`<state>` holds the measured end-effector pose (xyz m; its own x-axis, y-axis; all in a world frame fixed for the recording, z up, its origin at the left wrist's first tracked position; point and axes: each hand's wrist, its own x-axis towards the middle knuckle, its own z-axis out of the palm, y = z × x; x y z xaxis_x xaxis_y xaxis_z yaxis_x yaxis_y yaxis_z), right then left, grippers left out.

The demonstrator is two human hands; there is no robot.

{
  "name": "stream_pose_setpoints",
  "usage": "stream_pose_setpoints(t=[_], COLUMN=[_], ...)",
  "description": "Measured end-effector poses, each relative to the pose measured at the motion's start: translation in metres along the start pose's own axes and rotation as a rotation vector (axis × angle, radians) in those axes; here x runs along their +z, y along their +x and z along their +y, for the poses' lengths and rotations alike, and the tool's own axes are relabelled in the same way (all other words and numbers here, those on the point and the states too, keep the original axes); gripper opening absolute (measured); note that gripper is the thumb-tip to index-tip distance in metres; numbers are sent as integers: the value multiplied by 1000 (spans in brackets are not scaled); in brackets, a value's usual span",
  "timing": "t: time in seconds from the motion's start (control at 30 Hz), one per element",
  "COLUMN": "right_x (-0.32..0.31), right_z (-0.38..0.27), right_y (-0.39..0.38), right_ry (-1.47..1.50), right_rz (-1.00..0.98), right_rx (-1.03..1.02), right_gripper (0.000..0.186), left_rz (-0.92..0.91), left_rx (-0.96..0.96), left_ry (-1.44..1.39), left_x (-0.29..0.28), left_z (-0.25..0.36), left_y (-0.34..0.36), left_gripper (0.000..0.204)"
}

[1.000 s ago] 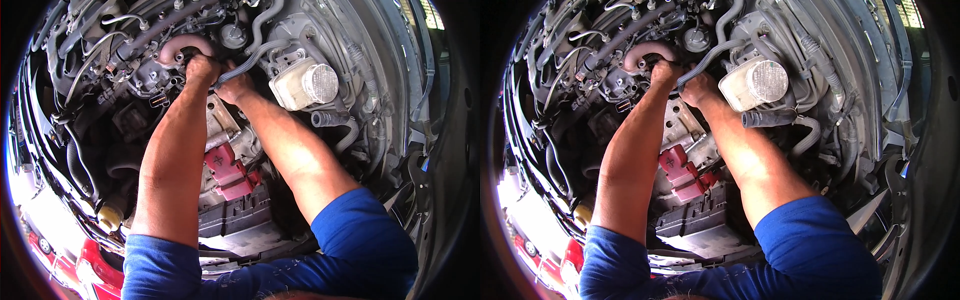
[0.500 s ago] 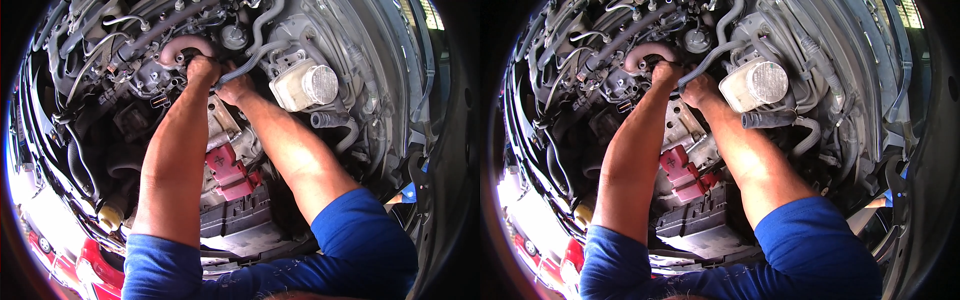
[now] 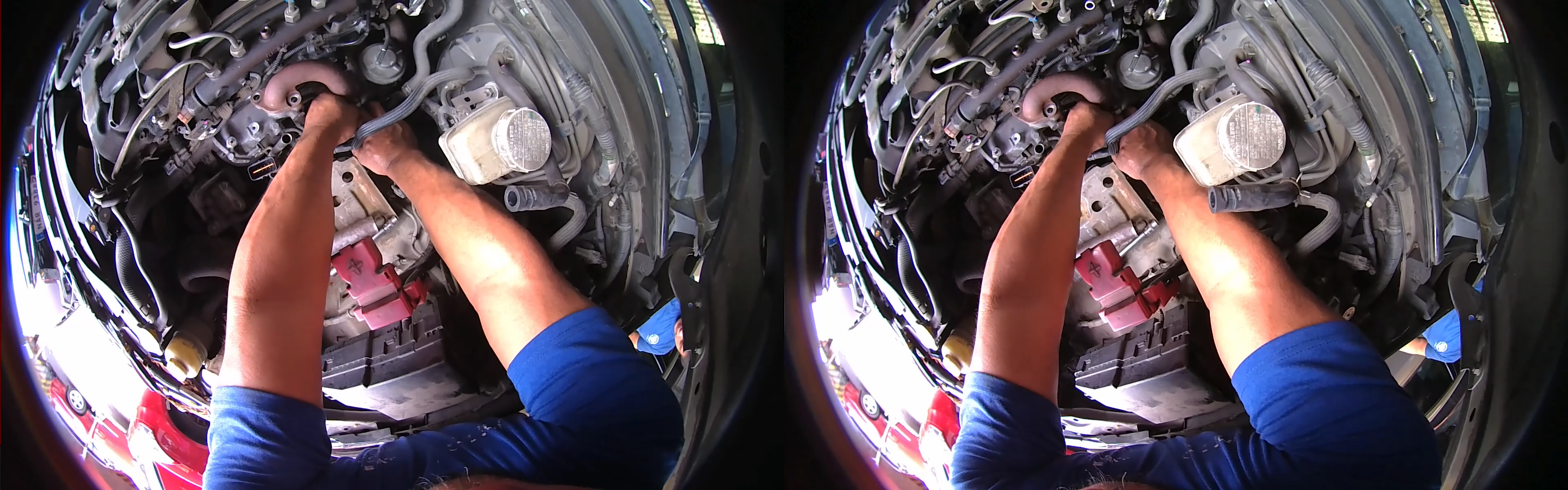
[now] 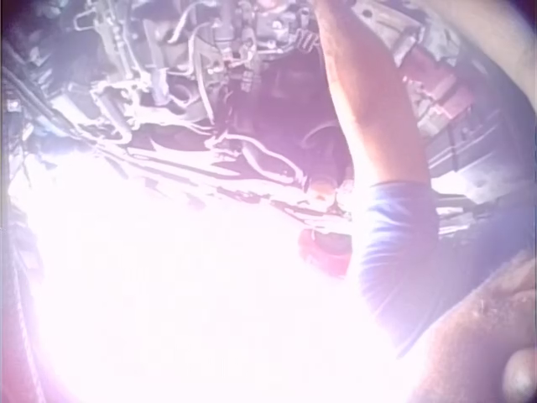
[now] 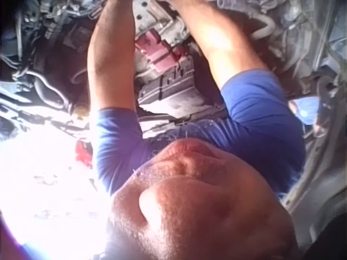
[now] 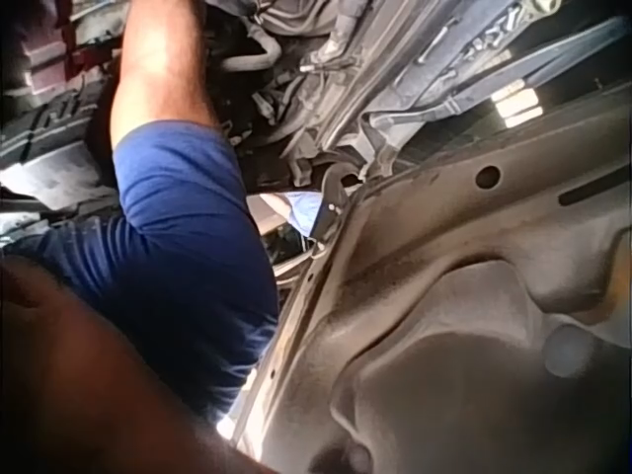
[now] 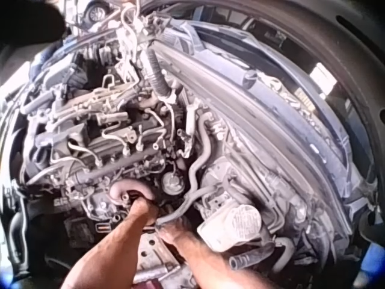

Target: Installing a manifold component onto an internal combustion engine.

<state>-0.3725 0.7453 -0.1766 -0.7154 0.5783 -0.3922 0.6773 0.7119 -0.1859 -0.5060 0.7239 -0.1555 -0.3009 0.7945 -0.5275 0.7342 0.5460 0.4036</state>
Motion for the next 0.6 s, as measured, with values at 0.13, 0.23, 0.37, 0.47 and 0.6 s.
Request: stream_pose_setpoints(t=[0.13,0.23,0.37,0.47,0.6], right_x=[-11,-4,-3,-26,-22], right_z=[-13,6,-3,-17,-14], right_y=[-3,-6,-3,-16,-11], right_ry=[107,107,98,83,149], right_rz=[-22,41,129,99,101], right_rx=[41,54,5,19,70], right_gripper=[48,47,49,39,41], left_rz=[12,136,117,-13,-114], left_rx=[8,-169,111,-193,-161], left_ry=[72,-231,158,-1547,-1597], left_x=[-7,-7,8,8,20], left_z=[-11,13,-17,-10,-19], left_y=[0,-5,11,-8,1], left_gripper=[37,39,37,32,43])
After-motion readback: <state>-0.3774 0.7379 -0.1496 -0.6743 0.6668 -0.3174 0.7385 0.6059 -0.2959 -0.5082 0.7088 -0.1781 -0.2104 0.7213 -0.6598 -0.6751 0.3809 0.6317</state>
